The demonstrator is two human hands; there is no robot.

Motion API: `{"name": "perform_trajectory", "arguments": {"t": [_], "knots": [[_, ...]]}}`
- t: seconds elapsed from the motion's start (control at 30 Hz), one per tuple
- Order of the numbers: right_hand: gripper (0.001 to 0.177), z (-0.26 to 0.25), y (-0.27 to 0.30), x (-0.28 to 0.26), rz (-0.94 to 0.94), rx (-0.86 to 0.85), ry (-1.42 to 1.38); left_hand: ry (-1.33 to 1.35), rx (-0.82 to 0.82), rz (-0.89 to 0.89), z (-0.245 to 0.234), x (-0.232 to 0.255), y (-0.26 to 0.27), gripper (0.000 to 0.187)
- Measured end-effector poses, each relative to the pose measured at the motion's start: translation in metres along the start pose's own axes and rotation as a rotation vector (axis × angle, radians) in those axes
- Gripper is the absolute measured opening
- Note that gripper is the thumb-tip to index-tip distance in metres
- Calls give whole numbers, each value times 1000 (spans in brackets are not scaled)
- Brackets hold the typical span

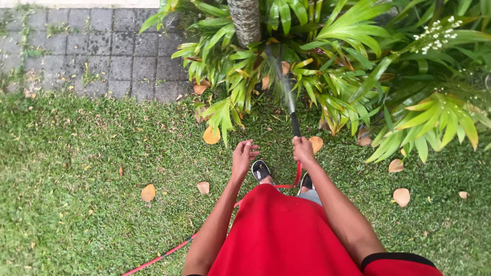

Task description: The person waters plants and the base of a tree in a garden using a hose, moving the spray across the foliage and the soil.

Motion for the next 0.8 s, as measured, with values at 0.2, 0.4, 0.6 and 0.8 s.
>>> {"name": "perform_trajectory", "arguments": {"t": [0.2, 0.4, 0.6, 0.8], "knots": [[22, -11, 12, -28, -27, 44, -23, -47, -66, -5, 20, -2, -8, 37], [20, 2, 23, -66, -76, -37, -66, -17, -86, 1, 34, 5, -9, 37], [19, 2, 22, -105, -100, -68, -107, -34, -94, -2, 33, 16, -2, 37], [16, 0, 33, -123, -82, -108, -86, -32, -83, 8, 37, 11, -1, 38]]}}
Point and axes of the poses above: each hand's wrist, its own y-axis away from the middle knuckle, its own z-axis out of the palm, x = y × z, the point moved 2 cm from there along -y, towards the middle knuckle, and after that the axes turned 4 degrees about z, right-handed, at the moved point
